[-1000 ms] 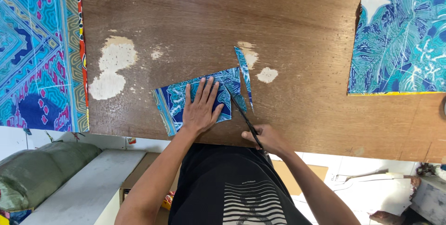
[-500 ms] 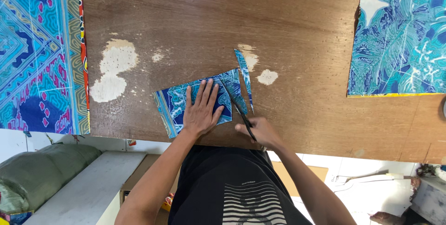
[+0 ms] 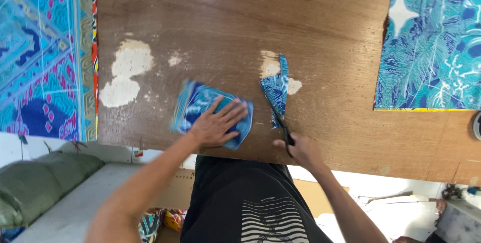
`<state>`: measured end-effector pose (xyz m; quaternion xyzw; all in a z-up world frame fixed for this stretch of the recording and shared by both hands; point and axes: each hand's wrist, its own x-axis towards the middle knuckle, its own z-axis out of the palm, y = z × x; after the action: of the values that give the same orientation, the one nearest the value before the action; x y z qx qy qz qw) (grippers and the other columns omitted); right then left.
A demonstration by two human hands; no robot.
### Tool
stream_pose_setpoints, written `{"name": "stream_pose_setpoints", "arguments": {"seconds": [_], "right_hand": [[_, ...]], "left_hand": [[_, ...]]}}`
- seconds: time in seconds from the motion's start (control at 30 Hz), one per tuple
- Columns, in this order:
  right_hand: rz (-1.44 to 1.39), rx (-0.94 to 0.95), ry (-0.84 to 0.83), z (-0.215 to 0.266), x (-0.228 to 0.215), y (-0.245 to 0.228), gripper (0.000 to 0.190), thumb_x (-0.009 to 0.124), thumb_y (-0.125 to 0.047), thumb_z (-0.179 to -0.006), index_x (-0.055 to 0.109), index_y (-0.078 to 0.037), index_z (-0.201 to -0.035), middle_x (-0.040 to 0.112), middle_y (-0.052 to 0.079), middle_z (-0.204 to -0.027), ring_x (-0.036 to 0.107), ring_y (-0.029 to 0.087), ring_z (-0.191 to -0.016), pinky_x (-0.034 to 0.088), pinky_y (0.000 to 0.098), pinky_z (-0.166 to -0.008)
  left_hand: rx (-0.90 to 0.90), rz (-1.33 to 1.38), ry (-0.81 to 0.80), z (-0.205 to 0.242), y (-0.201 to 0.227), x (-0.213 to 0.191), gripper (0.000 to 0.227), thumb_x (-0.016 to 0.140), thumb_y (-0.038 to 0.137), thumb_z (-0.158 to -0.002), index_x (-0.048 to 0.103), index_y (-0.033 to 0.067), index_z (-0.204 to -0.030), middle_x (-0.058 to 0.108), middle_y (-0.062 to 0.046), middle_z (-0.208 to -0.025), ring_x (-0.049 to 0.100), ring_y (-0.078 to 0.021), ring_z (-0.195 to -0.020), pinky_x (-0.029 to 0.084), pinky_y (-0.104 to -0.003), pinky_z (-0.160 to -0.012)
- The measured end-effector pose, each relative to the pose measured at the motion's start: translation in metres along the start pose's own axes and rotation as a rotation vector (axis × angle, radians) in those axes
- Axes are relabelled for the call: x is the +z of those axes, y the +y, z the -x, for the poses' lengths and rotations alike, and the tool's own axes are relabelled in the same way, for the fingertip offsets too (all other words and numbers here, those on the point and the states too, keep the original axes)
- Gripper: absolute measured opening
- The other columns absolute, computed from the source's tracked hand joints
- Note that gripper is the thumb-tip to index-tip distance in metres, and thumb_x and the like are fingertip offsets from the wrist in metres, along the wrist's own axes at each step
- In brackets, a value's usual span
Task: The person cuts a large piece of blue patterned fabric using shears on a wooden table. They follow white chalk lines to cut out a specific shape, then trim smaller pieces and fold them. The cut pieces are placed on the table alongside other colorful fabric scraps.
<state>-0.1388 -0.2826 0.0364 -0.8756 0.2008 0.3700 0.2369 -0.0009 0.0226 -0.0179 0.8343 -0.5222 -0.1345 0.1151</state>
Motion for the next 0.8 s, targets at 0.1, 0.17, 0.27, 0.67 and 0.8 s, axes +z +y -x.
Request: {"name": "stream_pose_setpoints", "arguments": {"seconds": [0.1,0.17,0.27,0.67,0.8], "right_hand": [[-0.009,0.001,-0.081,0.021,0.001,0.028,0.068,0.072,-0.071,-0.079,0.065,-0.005,-0.064,0.051,0.001,-0.047,0.055,0.019,-0.044,0.043,0.0374,-0.046],[-0.036,-0.001,-0.124,0.031,0.009,0.04,0.065,0.075,-0.069,-0.076,0.066,-0.006,-0.063,0.05,0.0,-0.045,0.055,0.018,-0.044,0.043,0.0369,-0.046],[-0.11,-0.002,-0.16,0.037,0.022,0.054,0.053,0.076,-0.064,-0.075,0.067,-0.013,-0.064,0.049,-0.001,-0.045,0.054,0.017,-0.045,0.04,0.0365,-0.047],[-0.45,-0.131,-0.406,0.014,0.025,0.029,0.05,0.076,-0.06,-0.079,0.066,-0.012,-0.067,0.054,-0.004,-0.053,0.054,0.009,-0.05,0.041,0.0278,-0.047],[-0.416,-0.044,-0.358,0.01,0.01,0.014,0.05,0.073,-0.062,-0.077,0.068,-0.013,-0.067,0.052,-0.001,-0.05,0.054,0.012,-0.045,0.04,0.0284,-0.043]], "left_hand": [[0.26,-0.081,-0.069,0.021,-0.016,-0.005,0.074,0.025,0.063,-0.101,0.015,0.0236,-0.163,0.01,0.002,-0.171,0.0,-0.0177,-0.158,-0.01,-0.051,-0.127],[0.125,-0.158,0.018,0.03,-0.013,-0.007,0.073,0.023,0.062,-0.104,0.013,0.0221,-0.164,0.011,0.001,-0.172,0.0,-0.0191,-0.159,-0.01,-0.051,-0.127],[-0.428,0.022,-0.113,0.027,-0.001,-0.008,0.078,0.032,0.062,-0.106,0.02,0.0138,-0.166,0.017,-0.006,-0.173,0.008,-0.0229,-0.157,-0.002,-0.056,-0.124],[-0.536,-0.044,0.272,-0.002,-0.022,-0.012,0.073,0.048,0.052,-0.106,0.032,0.0127,-0.165,0.021,-0.008,-0.173,0.012,-0.0269,-0.161,0.005,-0.06,-0.128],[-0.543,-0.015,0.276,0.0,-0.017,-0.009,0.072,0.046,0.053,-0.105,0.031,0.0159,-0.165,0.018,-0.009,-0.173,0.008,-0.0271,-0.16,0.002,-0.061,-0.127]]}}
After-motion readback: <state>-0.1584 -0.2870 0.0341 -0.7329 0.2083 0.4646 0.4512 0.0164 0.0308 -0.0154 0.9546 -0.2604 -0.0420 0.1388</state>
